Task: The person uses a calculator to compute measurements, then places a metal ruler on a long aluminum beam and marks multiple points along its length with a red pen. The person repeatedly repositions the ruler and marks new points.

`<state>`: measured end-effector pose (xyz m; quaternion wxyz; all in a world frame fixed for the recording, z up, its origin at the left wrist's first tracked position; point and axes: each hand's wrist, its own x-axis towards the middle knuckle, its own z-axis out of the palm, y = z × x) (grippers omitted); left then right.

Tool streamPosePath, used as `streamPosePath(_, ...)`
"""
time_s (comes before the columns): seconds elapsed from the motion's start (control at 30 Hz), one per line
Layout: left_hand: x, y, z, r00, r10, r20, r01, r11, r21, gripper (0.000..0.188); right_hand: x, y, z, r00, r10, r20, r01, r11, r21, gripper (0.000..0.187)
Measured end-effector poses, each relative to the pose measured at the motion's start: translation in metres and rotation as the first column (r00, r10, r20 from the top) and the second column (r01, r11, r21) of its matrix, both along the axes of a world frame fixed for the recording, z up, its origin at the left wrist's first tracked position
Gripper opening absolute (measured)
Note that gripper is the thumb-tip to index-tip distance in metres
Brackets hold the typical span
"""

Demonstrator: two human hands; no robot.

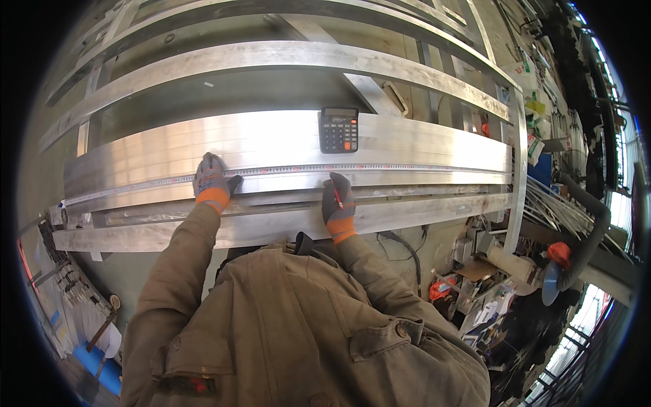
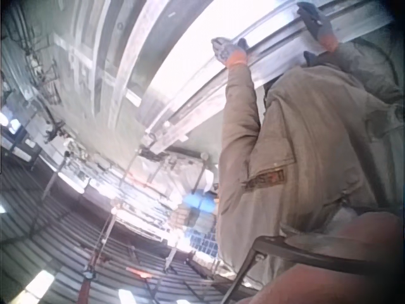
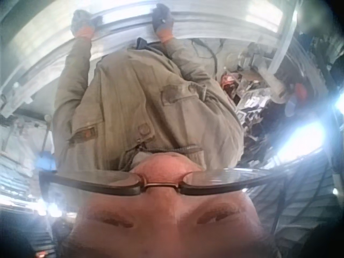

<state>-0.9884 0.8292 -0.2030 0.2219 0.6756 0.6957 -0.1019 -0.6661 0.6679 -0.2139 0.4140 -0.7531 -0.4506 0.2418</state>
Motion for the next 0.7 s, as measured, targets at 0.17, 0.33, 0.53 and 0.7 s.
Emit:
streamPosePath(0.17,-0.066,0.019,-0.002,0.991,0.008,-0.131,-0.013,0.999,-0.037,0.122,-0.038,-0.006,0.0,1.0,0.028,0.0,-0.028,0.998,0.054,0.02)
streamPosePath(0.33,-0.089,0.029,-0.001,0.99,0.022,-0.138,-0.033,0.996,-0.08,0.123,-0.045,-0.011,0.004,0.998,-0.019,0.056,0.02,1.0,-0.023,0.022)
streamPosePath(0.53,-0.091,0.027,0.008,0.994,0.023,-0.103,-0.031,0.997,-0.076,0.12,-0.041,0.007,-0.005,1.0,0.015,0.022,-0.015,1.0,0.013,0.021)
streamPosePath(0.7,-0.078,0.032,0.014,0.987,0.068,-0.145,-0.078,0.995,-0.068,0.124,-0.039,0.018,-0.011,0.998,0.051,0.022,-0.052,0.998,0.019,0.017)
